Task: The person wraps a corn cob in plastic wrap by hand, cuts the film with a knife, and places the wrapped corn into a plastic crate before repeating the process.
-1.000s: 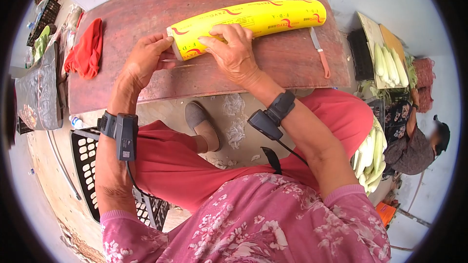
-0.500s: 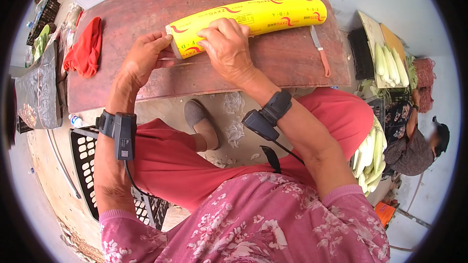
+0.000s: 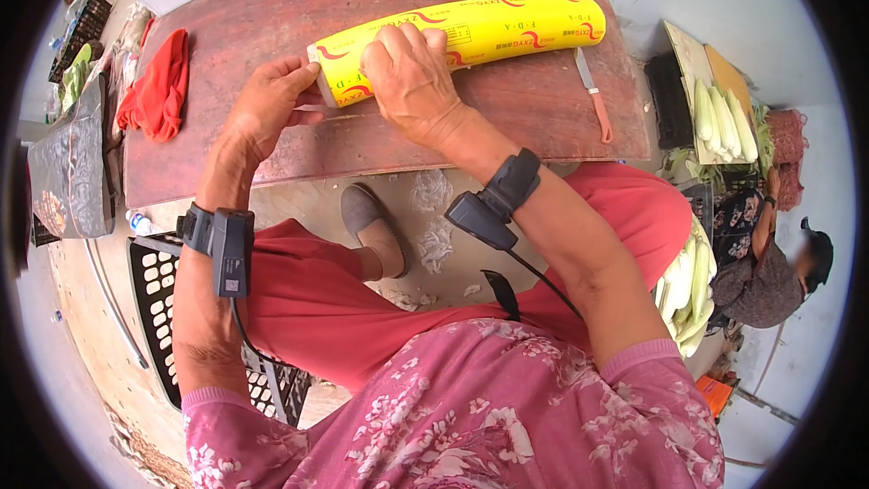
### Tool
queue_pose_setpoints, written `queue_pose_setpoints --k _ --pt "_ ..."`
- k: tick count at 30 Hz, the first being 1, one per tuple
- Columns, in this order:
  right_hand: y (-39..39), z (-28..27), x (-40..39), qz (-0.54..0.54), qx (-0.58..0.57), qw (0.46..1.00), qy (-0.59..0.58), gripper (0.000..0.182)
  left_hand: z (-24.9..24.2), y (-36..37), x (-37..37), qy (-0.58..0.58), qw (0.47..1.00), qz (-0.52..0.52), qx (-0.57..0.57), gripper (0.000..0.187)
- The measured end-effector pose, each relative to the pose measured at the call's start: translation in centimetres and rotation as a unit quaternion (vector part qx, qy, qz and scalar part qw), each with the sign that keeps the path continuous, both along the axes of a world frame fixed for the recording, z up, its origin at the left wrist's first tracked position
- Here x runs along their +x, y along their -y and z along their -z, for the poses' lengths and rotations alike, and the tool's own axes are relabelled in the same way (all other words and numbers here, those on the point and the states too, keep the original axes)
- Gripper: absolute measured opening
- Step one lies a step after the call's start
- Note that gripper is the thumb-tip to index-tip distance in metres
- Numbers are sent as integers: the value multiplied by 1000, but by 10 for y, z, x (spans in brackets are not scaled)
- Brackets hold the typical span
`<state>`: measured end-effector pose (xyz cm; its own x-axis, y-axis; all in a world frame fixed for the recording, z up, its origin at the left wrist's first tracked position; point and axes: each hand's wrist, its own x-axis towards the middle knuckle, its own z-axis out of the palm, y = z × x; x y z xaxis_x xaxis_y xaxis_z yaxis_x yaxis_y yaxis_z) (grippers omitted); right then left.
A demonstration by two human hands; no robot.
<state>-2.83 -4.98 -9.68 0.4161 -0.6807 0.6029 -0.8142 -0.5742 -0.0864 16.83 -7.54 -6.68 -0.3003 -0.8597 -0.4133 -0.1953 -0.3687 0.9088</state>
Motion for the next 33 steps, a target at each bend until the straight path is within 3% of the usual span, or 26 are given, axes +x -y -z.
queue_pose_setpoints --k 10,22,33 --pt "-4 -2 -5 -32 81 994 65 17 5 3 2 21 1000 6 -18 29" --pt "-9 -8 7 3 13 998 58 24 4 1 1 24 999 12 -28 30" --pt "-8 -8 8 12 61 997 44 15 -2 -3 0 68 996 -38 -53 21"
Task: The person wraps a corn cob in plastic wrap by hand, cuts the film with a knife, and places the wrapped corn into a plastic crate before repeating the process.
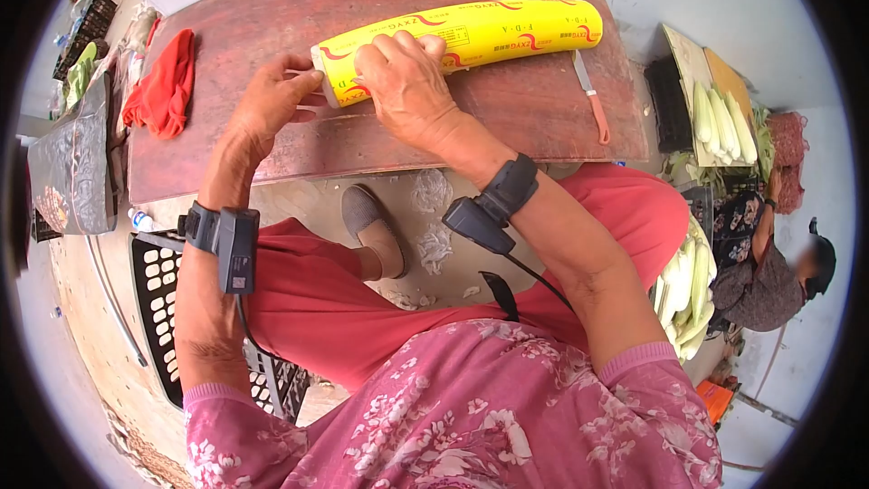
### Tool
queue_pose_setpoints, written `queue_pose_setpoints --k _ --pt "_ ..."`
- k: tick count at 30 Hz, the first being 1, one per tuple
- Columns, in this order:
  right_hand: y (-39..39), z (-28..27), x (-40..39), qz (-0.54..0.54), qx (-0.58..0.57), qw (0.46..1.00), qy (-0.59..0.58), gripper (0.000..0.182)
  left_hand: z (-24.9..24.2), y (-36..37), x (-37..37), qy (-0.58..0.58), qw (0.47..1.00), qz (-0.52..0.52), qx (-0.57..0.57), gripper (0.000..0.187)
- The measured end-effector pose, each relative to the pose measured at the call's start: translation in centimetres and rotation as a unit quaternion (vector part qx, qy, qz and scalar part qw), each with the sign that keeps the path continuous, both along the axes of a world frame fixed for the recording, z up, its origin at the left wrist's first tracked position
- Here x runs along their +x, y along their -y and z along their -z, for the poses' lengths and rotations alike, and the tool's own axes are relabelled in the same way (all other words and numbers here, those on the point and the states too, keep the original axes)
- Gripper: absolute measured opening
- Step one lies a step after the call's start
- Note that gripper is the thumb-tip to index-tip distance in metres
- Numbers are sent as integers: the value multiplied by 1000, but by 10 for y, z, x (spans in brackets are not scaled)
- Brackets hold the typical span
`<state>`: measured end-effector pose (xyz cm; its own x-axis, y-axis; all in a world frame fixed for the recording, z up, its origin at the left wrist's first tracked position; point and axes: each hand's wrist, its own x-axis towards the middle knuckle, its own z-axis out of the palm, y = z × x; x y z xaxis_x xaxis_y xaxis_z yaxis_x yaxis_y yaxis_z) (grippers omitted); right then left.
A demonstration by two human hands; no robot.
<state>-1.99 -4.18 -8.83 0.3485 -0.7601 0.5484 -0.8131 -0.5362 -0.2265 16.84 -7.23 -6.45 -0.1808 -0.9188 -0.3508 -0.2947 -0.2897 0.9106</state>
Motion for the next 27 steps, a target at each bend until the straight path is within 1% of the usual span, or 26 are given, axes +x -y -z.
queue_pose_setpoints --k 1,4,7,8,10,13,19,23,27 --pt "0 0 -2 -7 -1 1000 7 15 -1 -1 -1 20 1000 -19 -13 21" --pt "0 -1 -3 -9 10 1000 26 15 0 -4 0 35 985 10 -171 26" --pt "1 -1 -3 -11 15 998 53 15 4 -4 -8 73 971 65 -218 26" --pt "1 0 -2 -10 7 998 64 16 12 -2 -9 86 962 55 -253 25" --pt "1 0 0 -8 -9 996 86 16 15 0 -8 83 967 48 -238 23" --pt "4 4 -4 -36 -23 998 50 18 15 0 -6 64 973 47 -217 21" --pt "1 6 -4 -23 -40 999 -11 14 16 2 -5 60 974 52 -210 21" --pt "1 9 -4 -22 -30 999 13 17 9 0 -5 106 968 55 -222 21" --pt "0 4 -6 -21 0 999 24 18 3 -7 -10 121 959 59 -249 23"
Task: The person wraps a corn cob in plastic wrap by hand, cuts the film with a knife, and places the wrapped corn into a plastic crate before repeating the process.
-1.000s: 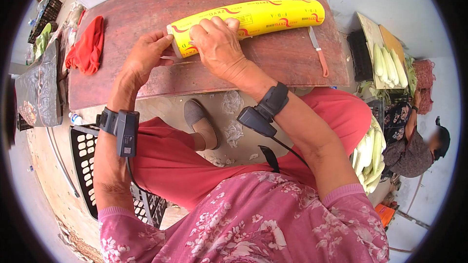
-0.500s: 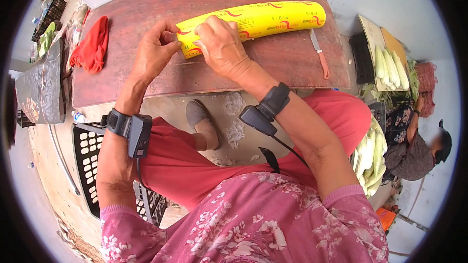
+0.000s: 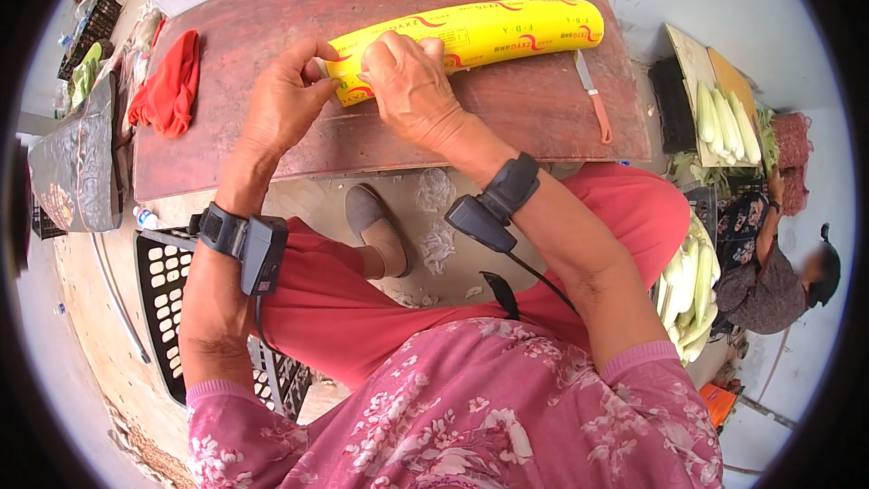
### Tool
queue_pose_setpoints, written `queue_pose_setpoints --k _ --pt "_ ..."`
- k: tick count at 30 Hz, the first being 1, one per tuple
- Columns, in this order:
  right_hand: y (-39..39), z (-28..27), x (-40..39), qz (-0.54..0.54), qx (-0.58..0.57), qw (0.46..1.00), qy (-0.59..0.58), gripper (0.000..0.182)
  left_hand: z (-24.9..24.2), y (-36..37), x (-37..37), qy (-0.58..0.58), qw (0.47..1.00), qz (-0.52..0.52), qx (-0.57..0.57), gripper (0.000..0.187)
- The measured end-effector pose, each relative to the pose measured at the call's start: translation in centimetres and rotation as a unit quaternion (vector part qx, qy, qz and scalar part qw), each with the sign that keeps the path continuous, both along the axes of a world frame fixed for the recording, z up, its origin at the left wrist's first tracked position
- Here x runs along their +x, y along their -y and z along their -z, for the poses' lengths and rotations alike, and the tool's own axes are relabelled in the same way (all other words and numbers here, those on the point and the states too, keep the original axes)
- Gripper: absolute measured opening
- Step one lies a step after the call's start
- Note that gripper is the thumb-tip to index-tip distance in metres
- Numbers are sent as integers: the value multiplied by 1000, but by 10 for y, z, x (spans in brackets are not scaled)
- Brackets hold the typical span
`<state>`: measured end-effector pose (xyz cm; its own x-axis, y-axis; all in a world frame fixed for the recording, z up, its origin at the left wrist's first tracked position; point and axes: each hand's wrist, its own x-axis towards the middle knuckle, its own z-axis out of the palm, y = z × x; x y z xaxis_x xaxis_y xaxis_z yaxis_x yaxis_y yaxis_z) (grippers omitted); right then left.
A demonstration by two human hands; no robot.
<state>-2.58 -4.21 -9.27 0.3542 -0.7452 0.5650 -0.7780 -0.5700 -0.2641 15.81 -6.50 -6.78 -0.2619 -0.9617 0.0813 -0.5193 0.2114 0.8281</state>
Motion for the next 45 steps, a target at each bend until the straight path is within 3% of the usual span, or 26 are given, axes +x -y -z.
queue_pose_setpoints --k 13,22,31,37,45 --pt "-4 -7 5 5 26 998 -50 10 0 -1 1 0 1000 12 -8 21" --pt "-8 -5 4 14 -21 1000 18 16 1 -3 -3 41 997 2 -66 20" --pt "2 1 0 18 -53 993 -105 16 8 0 -2 18 997 0 -81 15" --pt "6 -2 5 11 -34 996 -82 11 10 1 -3 20 997 -5 -78 13" --pt "2 -1 0 -5 80 995 54 11 9 -1 -8 80 985 -4 -151 19"
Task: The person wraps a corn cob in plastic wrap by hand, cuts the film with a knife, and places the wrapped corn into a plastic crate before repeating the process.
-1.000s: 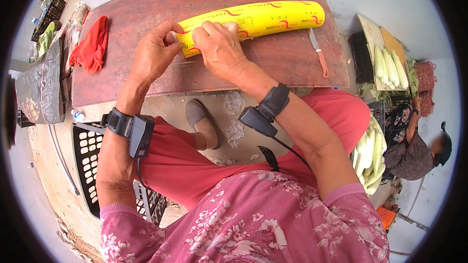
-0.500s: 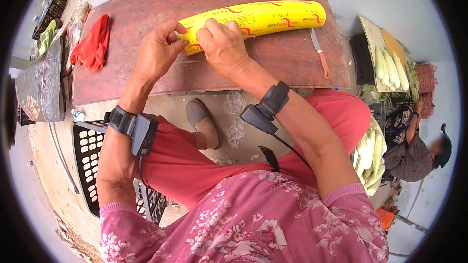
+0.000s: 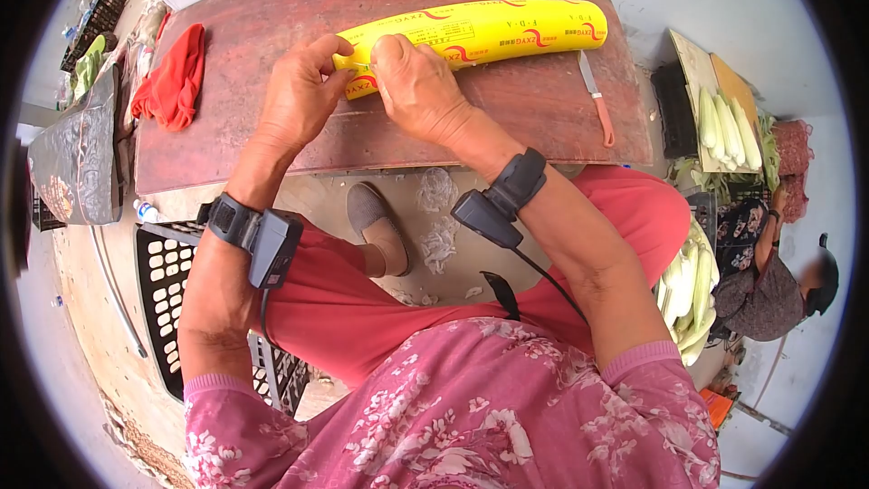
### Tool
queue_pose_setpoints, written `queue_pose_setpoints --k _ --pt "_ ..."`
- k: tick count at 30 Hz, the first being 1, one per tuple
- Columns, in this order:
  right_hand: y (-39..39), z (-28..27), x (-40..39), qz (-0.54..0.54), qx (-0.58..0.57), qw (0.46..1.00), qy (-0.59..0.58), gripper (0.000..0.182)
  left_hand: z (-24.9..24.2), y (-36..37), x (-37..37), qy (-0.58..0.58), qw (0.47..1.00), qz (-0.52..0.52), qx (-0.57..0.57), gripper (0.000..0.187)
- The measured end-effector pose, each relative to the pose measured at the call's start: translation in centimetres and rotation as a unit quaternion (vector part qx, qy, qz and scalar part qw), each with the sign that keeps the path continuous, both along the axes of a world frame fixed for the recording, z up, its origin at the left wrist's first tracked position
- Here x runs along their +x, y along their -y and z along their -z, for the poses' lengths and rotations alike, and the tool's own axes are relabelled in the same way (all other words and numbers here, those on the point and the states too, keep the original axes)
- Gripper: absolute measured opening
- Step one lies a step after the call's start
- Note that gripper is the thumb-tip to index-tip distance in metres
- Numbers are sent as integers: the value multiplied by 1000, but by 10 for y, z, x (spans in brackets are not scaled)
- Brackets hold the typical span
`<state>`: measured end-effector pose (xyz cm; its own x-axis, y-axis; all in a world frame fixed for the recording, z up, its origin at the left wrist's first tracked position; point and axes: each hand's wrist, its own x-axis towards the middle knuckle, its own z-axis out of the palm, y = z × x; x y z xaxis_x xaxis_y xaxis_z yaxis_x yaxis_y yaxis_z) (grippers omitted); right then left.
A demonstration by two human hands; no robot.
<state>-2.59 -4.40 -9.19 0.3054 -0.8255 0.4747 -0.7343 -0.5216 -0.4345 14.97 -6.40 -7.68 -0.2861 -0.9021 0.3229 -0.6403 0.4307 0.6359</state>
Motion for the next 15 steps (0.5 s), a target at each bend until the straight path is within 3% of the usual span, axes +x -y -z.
queue_pose_setpoints --k 7,10,15 --pt "-3 -4 0 -31 3 999 13 13 -5 -2 -2 27 999 19 -7 14" --pt "-2 -4 -2 -39 -9 999 -33 10 -1 -2 -1 39 998 36 -25 11" --pt "-1 -5 -2 -44 28 996 67 5 -2 0 4 -3 999 52 16 17"
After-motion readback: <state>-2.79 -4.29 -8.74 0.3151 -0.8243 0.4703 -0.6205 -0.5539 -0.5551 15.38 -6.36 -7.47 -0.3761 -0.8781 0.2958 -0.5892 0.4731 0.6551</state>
